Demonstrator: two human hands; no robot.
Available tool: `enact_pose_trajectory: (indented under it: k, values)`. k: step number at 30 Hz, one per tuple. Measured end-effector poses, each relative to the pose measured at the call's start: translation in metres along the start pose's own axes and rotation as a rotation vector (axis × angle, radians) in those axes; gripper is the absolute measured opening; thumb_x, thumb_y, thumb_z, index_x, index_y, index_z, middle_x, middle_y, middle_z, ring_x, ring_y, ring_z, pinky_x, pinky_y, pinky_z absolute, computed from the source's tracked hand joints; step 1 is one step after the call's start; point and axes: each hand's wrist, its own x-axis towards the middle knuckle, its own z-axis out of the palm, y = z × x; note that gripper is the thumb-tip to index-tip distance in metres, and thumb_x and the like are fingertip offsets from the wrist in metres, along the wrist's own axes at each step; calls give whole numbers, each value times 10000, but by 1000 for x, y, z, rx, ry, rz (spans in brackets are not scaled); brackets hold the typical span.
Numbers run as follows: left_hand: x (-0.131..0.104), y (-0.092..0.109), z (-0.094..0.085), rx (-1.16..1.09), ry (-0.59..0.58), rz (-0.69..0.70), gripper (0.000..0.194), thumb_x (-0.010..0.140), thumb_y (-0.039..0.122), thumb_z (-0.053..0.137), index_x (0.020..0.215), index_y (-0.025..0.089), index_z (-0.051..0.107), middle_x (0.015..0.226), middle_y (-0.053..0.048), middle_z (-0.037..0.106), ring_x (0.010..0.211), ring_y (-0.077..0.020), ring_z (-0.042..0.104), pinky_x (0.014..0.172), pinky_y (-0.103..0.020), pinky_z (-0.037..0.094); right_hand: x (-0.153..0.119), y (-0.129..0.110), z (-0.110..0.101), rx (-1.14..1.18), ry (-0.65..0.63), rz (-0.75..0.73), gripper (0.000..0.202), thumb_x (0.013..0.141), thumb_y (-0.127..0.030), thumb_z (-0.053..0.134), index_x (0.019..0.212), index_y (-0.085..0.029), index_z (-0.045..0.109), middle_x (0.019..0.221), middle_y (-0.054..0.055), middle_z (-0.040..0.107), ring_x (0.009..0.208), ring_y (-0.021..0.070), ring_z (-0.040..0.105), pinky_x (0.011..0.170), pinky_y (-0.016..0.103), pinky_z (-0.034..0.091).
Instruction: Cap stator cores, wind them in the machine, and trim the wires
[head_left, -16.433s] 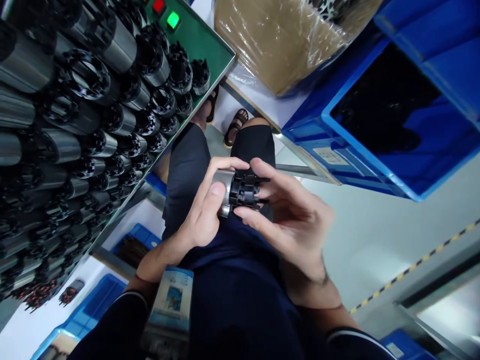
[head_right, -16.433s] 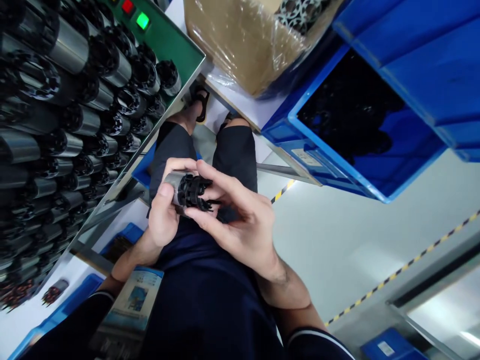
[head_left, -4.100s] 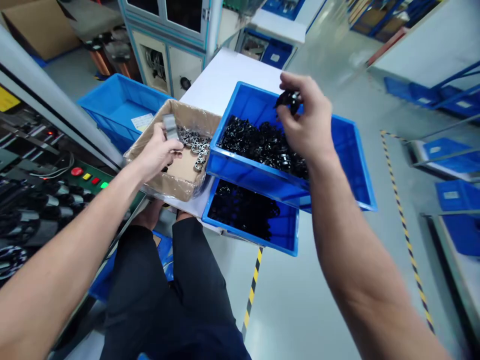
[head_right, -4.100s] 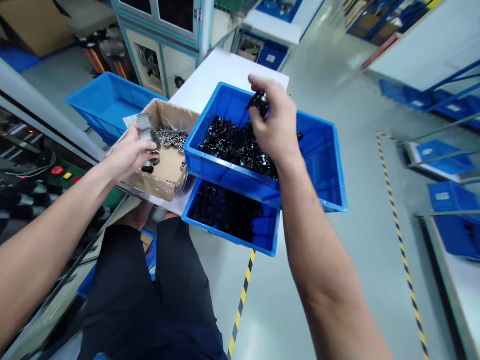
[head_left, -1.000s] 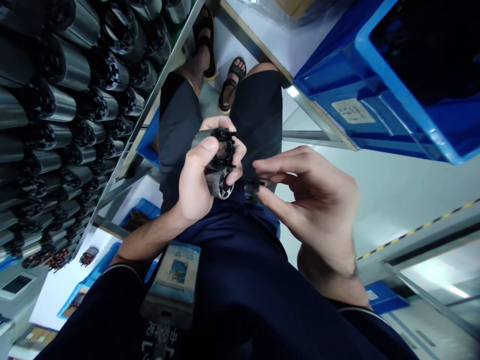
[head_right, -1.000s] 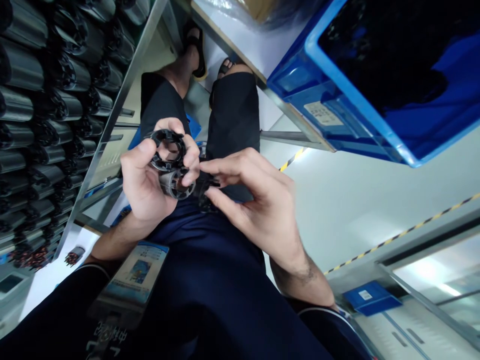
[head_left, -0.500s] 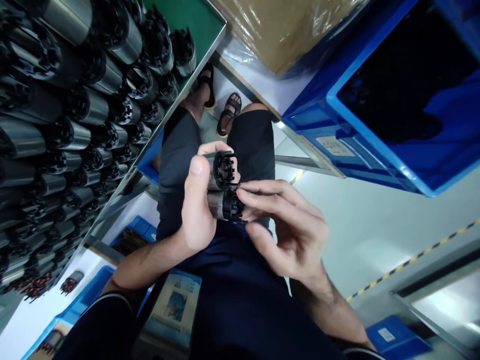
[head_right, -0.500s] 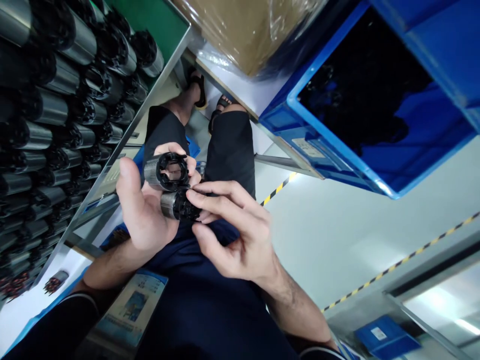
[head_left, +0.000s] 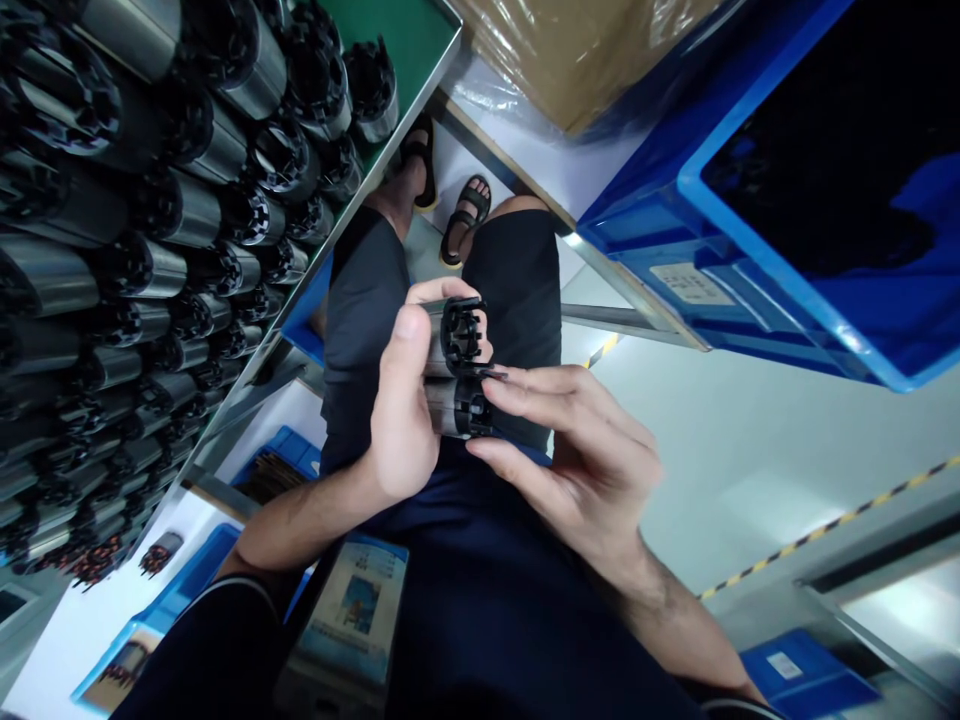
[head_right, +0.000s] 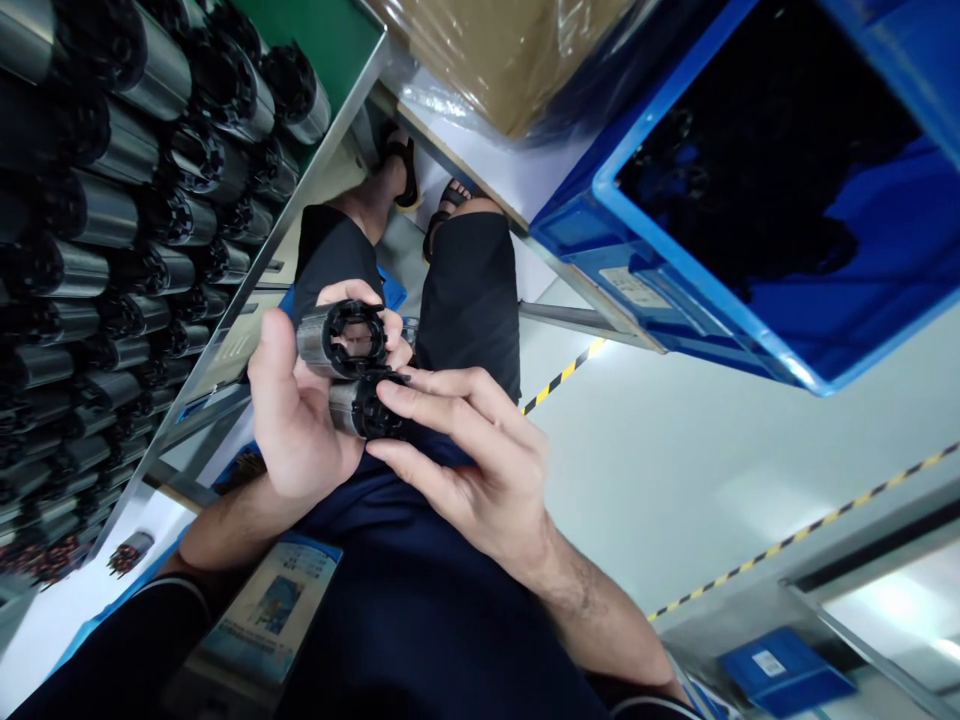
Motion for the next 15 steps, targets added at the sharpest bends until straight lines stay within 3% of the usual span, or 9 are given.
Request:
enact_pose_trajectory:
  k: [5, 10, 15]
  values:
    - [2, 5, 0, 44, -58, 23, 454, 1125, 752, 726, 1210, 309, 770, 986, -40, 657, 847, -204, 617, 774, -343, 577, -1, 0, 4, -57, -10, -56, 592, 1021, -233, 981, 1588, -301, 825, 1291, 98, 881, 1156, 274, 872, 1010, 412, 788]
    - [4, 9, -4, 122, -111, 33, 450, 1107, 730, 733, 1179, 286, 756, 976, -47, 633, 832, -206, 582, 783, -336, 555, 2, -4, -2, -154, -54, -128, 498, 1039, -213, 951, 1520, -245, 827, 1249, 124, 829, 1159, 284, 849, 985, 418, 789]
    - [5, 11, -6, 161, -147, 12, 436, 1128, 674, 697, 1234, 254, 738, 1023, -55, 663, 890, -225, 641, 837, -345, 564, 3, -6, -2, -165, -97, -106, 477, 1045, -295, 969, 1488, -262, 795, 1181, 82, 861, 1028, 264, 839, 902, 413, 789]
